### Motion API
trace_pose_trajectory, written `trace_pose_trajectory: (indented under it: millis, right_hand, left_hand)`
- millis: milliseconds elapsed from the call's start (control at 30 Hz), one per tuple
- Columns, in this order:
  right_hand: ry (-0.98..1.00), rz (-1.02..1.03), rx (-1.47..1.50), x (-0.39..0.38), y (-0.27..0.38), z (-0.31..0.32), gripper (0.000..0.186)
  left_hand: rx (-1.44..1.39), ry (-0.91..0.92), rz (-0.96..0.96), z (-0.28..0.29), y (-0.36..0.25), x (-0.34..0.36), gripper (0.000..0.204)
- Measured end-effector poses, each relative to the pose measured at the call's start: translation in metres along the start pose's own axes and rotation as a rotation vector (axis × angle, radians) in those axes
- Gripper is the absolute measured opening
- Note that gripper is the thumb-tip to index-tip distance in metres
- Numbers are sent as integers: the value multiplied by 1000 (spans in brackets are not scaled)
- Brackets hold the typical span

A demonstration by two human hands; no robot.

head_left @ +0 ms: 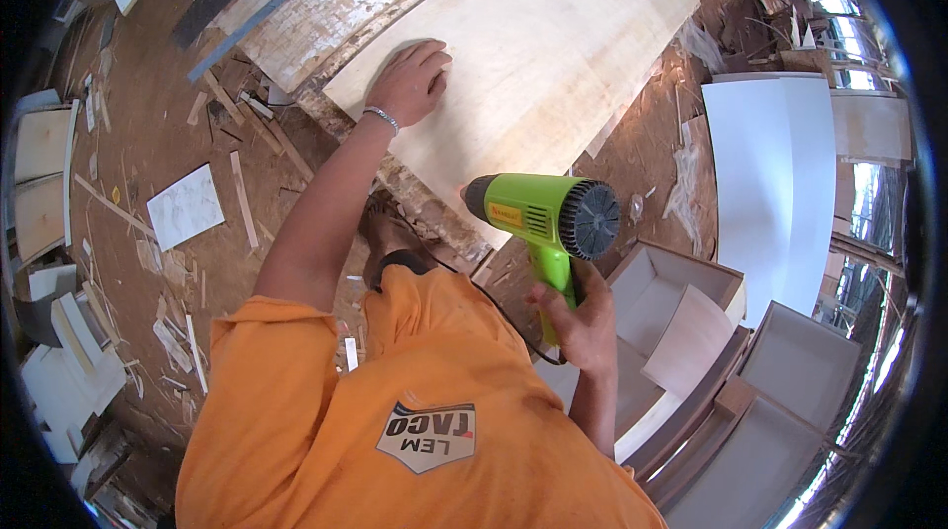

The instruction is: The person uses a green heat gun to apply heat to a large wooden board, then aligns and presses a strip of edge banding onto the board's edge. The person smooths the banding with their hands to ensure it adheres.

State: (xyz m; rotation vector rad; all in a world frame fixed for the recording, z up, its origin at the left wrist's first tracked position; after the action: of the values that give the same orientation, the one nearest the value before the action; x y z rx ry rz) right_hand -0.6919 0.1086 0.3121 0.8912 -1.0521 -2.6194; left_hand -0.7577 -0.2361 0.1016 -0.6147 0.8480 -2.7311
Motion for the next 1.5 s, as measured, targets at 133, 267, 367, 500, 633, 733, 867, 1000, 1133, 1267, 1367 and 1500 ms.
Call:
trace_pose_trajectory:
  millis: [133,267,367,500,633,733,867,1000,1133,1267,1367,1500]
  right_hand:
    - [6,-9,17,0,4,1,47]
    - [33,-22,15,3,6,0,49]
    - [35,-31,10,2,9,-2,50]
    - [42,-22,49,2,10,-3,50]
    - [43,-3,92,1,9,-5,49]
    - [71,-23,100,1,11,-6,48]
    - [67,-52,76,-2,13,-6,47]
    - [59,-59,121,-6,11,-6,48]
    - [43,-96,96,-8,12,-5,49]
    - [26,-90,70,-9,10,-5,50]
    - [9,10,35,-9,-3,-6,48]
    - [10,-28,-3,-11,3,-4,45]
  left_hand:
    - [-29,-22,-23,-1,4,2,22]
    - [-54,-10,12,-1,4,-1,23]
    - [-45,-18,4,-3,6,-1,24]
    - [-21,-11,-6,-2,7,-2,26]
    - [-20,11,15,-2,6,-1,27]
    - [-25,1,26,-4,8,-1,26]
    - [6,4,16,-2,6,-1,27]
    - [-13,19,39,-3,6,-1,26]
    - [1,5,23,-1,7,0,25]
    - [13,-16,-5,-1,5,2,26]
    - [4,-6,-5,-2,5,2,26]
    - [0,3,-10,-1,7,1,27]
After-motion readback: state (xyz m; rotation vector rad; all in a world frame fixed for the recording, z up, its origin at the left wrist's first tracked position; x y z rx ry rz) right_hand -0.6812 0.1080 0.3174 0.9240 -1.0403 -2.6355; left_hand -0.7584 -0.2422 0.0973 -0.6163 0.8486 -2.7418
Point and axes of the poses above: each hand's wrist, its own x-axis towards the middle knuckle, its own z-axis out of the back of the hand, y = z × x, the point moved 4 cm from there along x, towards the middle knuckle, and after that the axes turned 1 degree about -x, right-handed, at the moved point
